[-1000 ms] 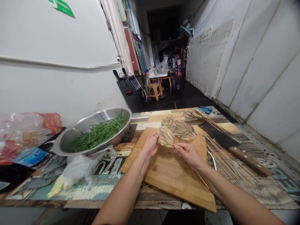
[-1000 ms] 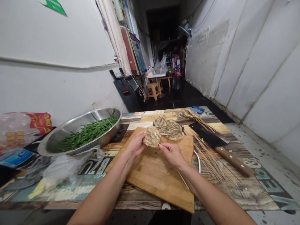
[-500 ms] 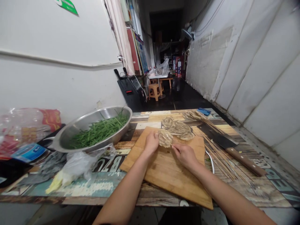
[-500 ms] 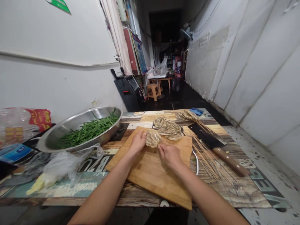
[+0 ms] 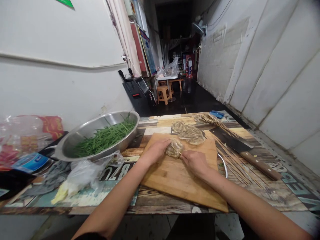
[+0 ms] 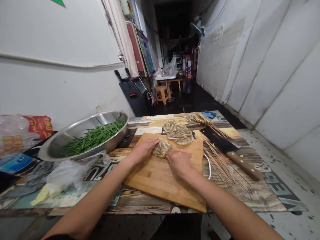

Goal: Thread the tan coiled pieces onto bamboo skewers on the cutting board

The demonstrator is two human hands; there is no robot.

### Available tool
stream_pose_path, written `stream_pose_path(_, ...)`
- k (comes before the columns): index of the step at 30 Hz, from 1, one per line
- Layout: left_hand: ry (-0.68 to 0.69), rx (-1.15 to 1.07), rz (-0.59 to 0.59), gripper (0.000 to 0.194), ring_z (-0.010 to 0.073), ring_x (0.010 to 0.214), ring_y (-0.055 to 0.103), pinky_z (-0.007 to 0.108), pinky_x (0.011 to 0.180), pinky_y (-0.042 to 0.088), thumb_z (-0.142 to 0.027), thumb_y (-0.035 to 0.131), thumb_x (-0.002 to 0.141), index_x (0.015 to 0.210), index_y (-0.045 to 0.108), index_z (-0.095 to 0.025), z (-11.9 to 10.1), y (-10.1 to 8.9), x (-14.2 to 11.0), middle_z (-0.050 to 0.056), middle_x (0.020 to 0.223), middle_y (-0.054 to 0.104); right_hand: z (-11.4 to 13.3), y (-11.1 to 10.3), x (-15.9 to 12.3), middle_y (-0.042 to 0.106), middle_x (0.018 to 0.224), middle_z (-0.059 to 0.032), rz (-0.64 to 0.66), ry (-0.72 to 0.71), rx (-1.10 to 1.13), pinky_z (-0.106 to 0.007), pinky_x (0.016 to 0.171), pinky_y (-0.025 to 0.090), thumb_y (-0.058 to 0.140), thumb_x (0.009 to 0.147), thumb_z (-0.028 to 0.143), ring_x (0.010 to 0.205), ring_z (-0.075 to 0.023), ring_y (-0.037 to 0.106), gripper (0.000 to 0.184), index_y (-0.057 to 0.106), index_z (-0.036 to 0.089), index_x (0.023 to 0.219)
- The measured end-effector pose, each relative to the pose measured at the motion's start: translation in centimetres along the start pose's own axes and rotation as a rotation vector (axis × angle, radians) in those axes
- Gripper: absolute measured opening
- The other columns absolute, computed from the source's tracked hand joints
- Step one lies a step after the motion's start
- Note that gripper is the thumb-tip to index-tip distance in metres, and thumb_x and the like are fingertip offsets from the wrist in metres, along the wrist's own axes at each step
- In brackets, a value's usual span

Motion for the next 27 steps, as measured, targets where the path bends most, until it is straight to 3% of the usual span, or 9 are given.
stream_pose_path(3,-0.129,0.030,-0.117,0.045,0.0236,0.113,0.054,0.038,0.103,0.036,-0.016,0.056,0.074,0.120,0.059,-0.020,1.9,-1.1,-0.8,0.010,0.121,0.060,0.2,-0.2,-0.5,0.068,0.093,-0.0087,0.020,-0.045,-0.022,-0.027,0.063,0.037,0.041,0.090,0.025,0.080,-0.0206,0.063,0.022,0.061,0.017,0.095)
stream_pose_path(7,-0.513,-0.113,-0.380,0.035,0.0234,0.095,0.062,0.038,0.093,0.045,-0.020,0.059,0.075,0.109,0.062,-0.012,5.6,-3.3,-3.0,0.014,0.104,0.066,-0.2,0.5,-1.6,0.066,0.089,-0.0102,0.044,-0.078,-0.056,-0.027,0.064,0.038,0.039,0.086,0.012,0.077,-0.0203,0.062,0.021,0.059,0.013,0.092)
stream_pose_path(10,-0.699,-0.567,-0.429,0.020,0.0177,0.079,0.065,0.033,0.082,0.050,-0.022,0.058,0.078,0.095,0.063,-0.013,6.1,-1.8,-3.7,0.011,0.091,0.069,-0.5,0.5,-2.0,0.066,0.089,-0.0102,-0.010,-0.072,0.003,-0.026,0.068,0.039,0.036,0.089,0.013,0.079,-0.0185,0.061,0.024,0.060,0.013,0.090)
stream_pose_path(13,-0.825,-1.036,-0.414,0.014,0.0141,0.067,0.064,0.029,0.071,0.052,-0.022,0.051,0.084,0.086,0.061,-0.012,4.7,1.2,-3.5,0.009,0.077,0.068,-0.4,0.4,-2.2,0.066,0.086,-0.0093,-0.066,-0.078,0.078,-0.024,0.072,0.039,0.034,0.092,0.017,0.080,-0.0166,0.060,0.027,0.061,0.014,0.088)
stream_pose_path(15,-0.886,-1.195,-0.414,0.012,0.0139,0.064,0.064,0.027,0.066,0.053,-0.019,0.049,0.085,0.085,0.059,-0.011,4.0,2.5,-3.3,0.009,0.074,0.067,-0.5,0.4,-2.3,0.066,0.085,-0.0087,-0.098,-0.080,0.101,-0.023,0.071,0.039,0.034,0.093,0.019,0.080,-0.0161,0.060,0.029,0.061,0.014,0.086)
stream_pose_path(18,-1.000,-1.252,-0.449,0.011,0.0125,0.054,0.061,0.025,0.057,0.052,-0.014,0.047,0.085,0.081,0.057,-0.011,4.5,3.6,-3.7,0.005,0.063,0.064,-0.6,0.4,-2.5,0.067,0.084,-0.0080,-0.138,-0.087,0.125,-0.022,0.069,0.039,0.033,0.094,0.022,0.078,-0.0156,0.061,0.030,0.062,0.016,0.087)
stream_pose_path(21,-1.027,-1.276,-0.445,0.010,0.0120,0.049,0.059,0.024,0.054,0.051,-0.013,0.048,0.085,0.079,0.056,-0.012,5.0,4.0,-3.8,0.003,0.058,0.061,-0.7,0.7,-2.5,0.068,0.081,-0.0068,-0.148,-0.097,0.140,-0.022,0.063,0.037,0.033,0.094,0.023,0.072,-0.0156,0.061,0.030,0.062,0.017,0.094)
stream_pose_path(27,-0.909,-1.382,-0.396,0.010,0.0145,0.061,0.063,0.028,0.066,0.054,-0.018,0.054,0.082,0.087,0.061,-0.011,4.0,3.8,-3.0,0.006,0.070,0.067,-0.8,0.9,-2.4,0.070,0.080,-0.0068,-0.171,-0.131,0.226,-0.023,0.058,0.036,0.031,0.093,0.024,0.067,-0.0167,0.063,0.034,0.061,0.018,0.107)
Point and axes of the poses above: each hand's wrist, its own x-axis towards the middle knuckle, its own y-axis out of the palm, z = x × y, the point moved 10 cm from there along x, towards the middle knuckle
